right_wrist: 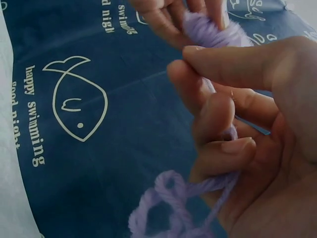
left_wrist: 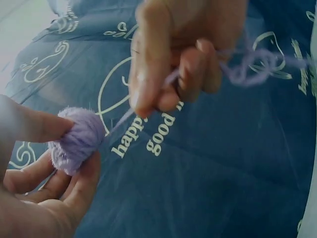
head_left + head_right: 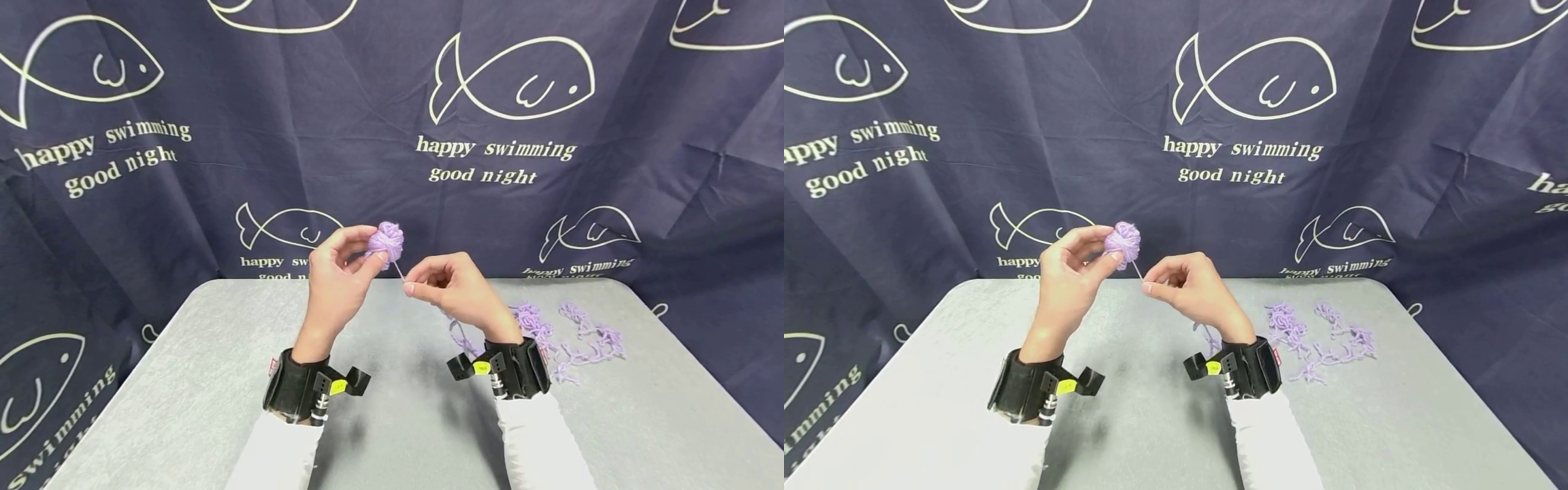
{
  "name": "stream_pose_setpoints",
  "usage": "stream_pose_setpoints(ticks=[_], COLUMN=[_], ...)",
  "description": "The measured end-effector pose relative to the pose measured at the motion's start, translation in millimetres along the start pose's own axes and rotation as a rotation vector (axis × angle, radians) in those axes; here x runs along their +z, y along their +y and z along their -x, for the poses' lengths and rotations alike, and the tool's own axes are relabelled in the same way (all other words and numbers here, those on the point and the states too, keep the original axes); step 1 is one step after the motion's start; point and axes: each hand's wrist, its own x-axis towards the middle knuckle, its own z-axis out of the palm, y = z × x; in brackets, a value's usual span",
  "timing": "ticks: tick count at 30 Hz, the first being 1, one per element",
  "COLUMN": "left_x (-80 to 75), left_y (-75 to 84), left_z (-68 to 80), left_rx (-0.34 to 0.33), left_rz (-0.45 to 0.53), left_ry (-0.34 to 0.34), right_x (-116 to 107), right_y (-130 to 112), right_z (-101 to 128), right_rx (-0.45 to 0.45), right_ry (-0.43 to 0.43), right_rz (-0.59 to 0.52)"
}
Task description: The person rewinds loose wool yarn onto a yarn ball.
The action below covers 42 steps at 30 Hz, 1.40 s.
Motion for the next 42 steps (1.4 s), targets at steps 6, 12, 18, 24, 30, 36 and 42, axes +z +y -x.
stream_pose_setpoints(ticks=[6, 12, 18, 24, 30, 36, 42], left_x=[1.1, 2.2, 1.5, -1.3, -3.3, -3.6, -1.9], left_y=[-8.1, -11.6, -9.7, -6.6, -2.4, 1.4, 1.0], left_z=[2.1, 4.3, 5.0, 5.1, 5.8, 6.4, 5.7], left_rx=[0.096, 0.121, 0.07, 0.016, 0.035, 0.053, 0.062], left_rz=[-0.284, -0.392, -0.404, -0.327, -0.168, -0.019, 0.11], left_ry=[0.035, -0.046, -0.293, -0.528, -0.607, -0.599, -0.502], right_x=[0.0, -3.2, -9.9, -17.1, -17.5, -14.5, -11.4], right_y=[-6.6, -10.1, -9.1, -8.3, -3.1, 2.6, 7.9], right_z=[2.5, 4.6, 4.7, 6.0, 4.5, 2.2, 0.4], right_rx=[-0.013, -0.062, -0.147, -0.156, -0.144, -0.108, -0.071], right_ry=[-0.037, 0.011, 0.151, 0.265, 0.289, 0.27, 0.206], right_rz=[0.02, -0.003, -0.046, -0.063, -0.077, -0.112, -0.111])
